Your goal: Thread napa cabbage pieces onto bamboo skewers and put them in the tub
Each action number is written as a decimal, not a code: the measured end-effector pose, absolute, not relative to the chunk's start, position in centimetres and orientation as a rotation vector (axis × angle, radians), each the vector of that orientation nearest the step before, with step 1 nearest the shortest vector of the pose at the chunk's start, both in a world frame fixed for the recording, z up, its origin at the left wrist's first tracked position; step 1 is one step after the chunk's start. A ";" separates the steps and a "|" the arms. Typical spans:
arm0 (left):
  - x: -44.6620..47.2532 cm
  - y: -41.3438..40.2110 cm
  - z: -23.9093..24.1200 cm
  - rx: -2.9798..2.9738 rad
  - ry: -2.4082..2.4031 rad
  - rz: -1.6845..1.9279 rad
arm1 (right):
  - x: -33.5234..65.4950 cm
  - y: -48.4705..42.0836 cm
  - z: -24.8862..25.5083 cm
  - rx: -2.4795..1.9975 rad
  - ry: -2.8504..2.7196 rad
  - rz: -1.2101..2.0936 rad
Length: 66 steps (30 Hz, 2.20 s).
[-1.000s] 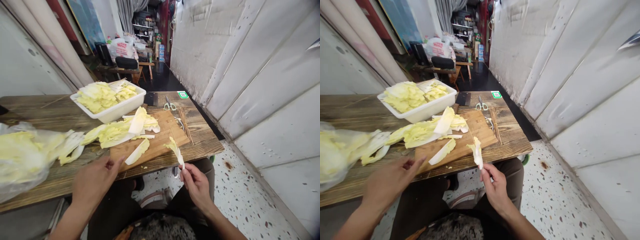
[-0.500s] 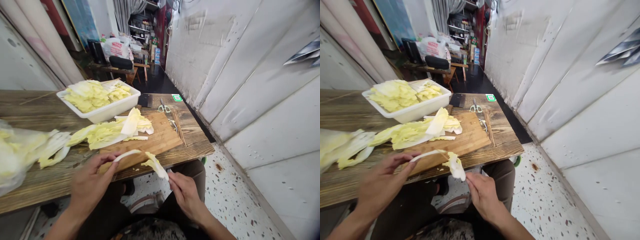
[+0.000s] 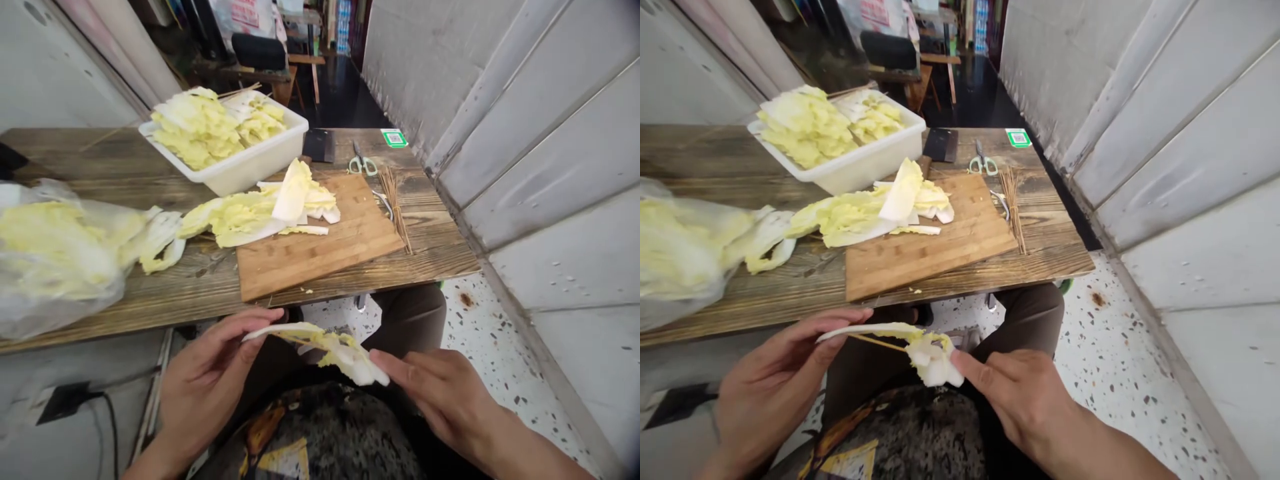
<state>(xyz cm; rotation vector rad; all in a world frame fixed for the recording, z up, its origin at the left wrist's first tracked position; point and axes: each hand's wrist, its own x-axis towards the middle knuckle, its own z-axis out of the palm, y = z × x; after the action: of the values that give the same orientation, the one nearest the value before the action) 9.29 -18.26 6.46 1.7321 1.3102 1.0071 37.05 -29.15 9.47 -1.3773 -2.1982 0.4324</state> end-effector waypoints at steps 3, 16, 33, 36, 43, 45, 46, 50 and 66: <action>9.4 -18.7 6.2 1.675 1.234 1.017 | 37.3 -29.5 9.9 -1.376 -2.259 0.506; 6.9 -16.5 4.5 2.381 1.045 0.832 | 37.7 -30.1 10.2 -1.431 -2.313 0.319; 8.0 -16.0 6.0 2.925 0.800 0.747 | 38.3 -31.0 10.3 -1.411 -2.387 0.285; 8.0 -16.0 6.3 2.989 0.763 0.775 | 38.1 -30.8 10.7 -1.410 -2.402 0.294; 7.5 -16.1 5.5 2.944 0.785 0.845 | 38.1 -31.1 10.7 -1.447 -2.415 0.315; 7.6 -16.0 5.4 2.936 0.755 0.862 | 38.2 -31.2 10.5 -1.451 -2.403 0.326; 7.6 -16.0 5.4 2.928 0.726 0.862 | 38.3 -31.2 10.4 -1.454 -2.399 0.335; 7.7 -15.9 5.5 2.882 0.679 0.842 | 38.3 -31.2 10.3 -1.446 -2.400 0.358; 7.4 -15.8 5.8 2.882 0.604 0.826 | 38.9 -30.9 12.3 -1.491 -2.515 0.467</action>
<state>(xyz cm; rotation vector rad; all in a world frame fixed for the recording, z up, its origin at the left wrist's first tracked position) 7.42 -15.78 5.81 2.8815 0.6038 0.8255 38.87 -30.91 12.25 -1.4906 -2.5153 0.4672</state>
